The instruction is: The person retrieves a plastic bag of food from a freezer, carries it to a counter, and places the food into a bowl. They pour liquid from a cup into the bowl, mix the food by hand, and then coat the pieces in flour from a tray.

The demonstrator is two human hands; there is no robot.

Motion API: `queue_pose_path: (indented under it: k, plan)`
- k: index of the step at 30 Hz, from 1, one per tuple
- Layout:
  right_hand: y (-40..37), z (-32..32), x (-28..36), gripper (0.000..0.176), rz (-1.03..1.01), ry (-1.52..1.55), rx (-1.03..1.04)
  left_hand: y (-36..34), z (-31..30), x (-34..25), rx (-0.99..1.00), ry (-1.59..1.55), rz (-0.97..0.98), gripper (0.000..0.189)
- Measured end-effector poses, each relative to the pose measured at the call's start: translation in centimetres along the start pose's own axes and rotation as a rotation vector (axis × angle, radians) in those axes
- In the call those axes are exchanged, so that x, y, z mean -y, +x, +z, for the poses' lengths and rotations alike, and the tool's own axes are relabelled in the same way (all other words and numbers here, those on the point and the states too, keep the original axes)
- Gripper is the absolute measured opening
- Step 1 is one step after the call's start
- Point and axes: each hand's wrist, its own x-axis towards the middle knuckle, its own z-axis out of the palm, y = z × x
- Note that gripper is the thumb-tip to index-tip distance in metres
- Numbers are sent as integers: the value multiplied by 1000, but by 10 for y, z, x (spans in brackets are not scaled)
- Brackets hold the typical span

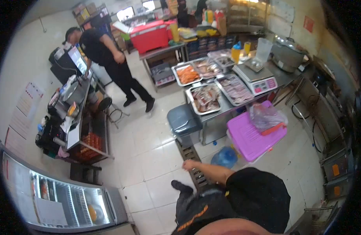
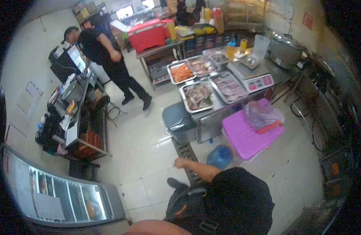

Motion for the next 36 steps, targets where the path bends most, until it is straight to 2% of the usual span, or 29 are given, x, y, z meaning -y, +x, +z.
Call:
queue_pose_path:
  k: [1,4,5,6,7,8,9,10,11,12,13,15,16,17,19,20,21,22,23,24,25,26,27,28,29,30,31,34,36]
  plan:
    - [42,4,-28,22,37,-272,55,13,-25,-8,-1,7,15,33]
    - [15,-16,-33,26,-168,-704,136,45,-99,-22,-28,33,11,34]
    - [39,-6,-71,26,232,-262,234,54,-127,-35,-47,68,12,35]
    - [48,-6,-74,28,642,130,158,68,-155,-46,-62,129,14,35]
    - [57,-11,-79,27,630,130,133,87,-186,-64,-100,270,44,36]
    - [47,-28,-48,26,618,129,109,109,-220,-90,-142,412,66,37]
    - [66,-23,-85,25,541,464,145,130,-257,-121,-196,517,73,37]
    - [83,-27,-97,24,542,602,148,158,-294,-152,-259,377,59,38]
    - [99,-33,-109,23,545,740,152,199,-332,-175,-306,144,88,49]
    - [102,-42,-92,23,632,680,131,214,-358,-215,-382,42,97,60]
    - [116,-50,-78,23,712,619,107,196,-373,-269,-407,-370,153,43]
    - [171,-72,-60,23,794,600,82,212,-404,-340,-422,-436,323,22]
    - [199,-82,-56,25,834,594,67,230,-416,-364,-435,-409,351,18]
    - [224,-93,-54,30,763,897,-78,249,-424,-387,-445,-380,374,15]
    - [295,-129,-29,21,516,281,68,288,-437,-420,-383,-373,345,15]
    - [327,-144,-19,25,387,-19,147,303,-440,-428,-310,-397,288,18]
    - [370,-156,-11,23,469,248,192,317,-443,-436,-237,-425,234,20]
    - [420,-165,-5,29,544,516,232,328,-447,-436,-195,-460,161,24]
    - [465,-180,-6,21,535,520,227,342,-450,-428,-156,-490,92,29]
    - [509,-194,-7,14,525,524,221,373,-452,-416,-150,-494,-79,34]
    - [524,-223,39,14,117,197,409,387,-458,-412,-69,-461,-182,38]
    - [539,-253,87,14,-466,-488,350,379,-460,-423,-103,-442,-223,39]
    - [555,-282,133,15,-873,-802,92,377,-469,-431,-89,-466,-224,39]
    - [584,-292,168,12,-427,-654,243,376,-472,-435,-69,-492,-234,38]
    - [613,-300,200,14,18,-540,277,380,-474,-443,-81,-525,-253,37]
    - [680,-295,162,12,-328,-716,215,387,-480,-455,-94,-555,-267,36]
    - [704,-308,188,12,-243,-453,228,389,-485,-471,-114,-573,-267,36]
    - [780,-331,217,9,-219,208,374,419,-505,-491,-54,-639,-311,37]
    - [762,-352,299,16,147,324,138,476,-518,-484,23,-700,-314,38]
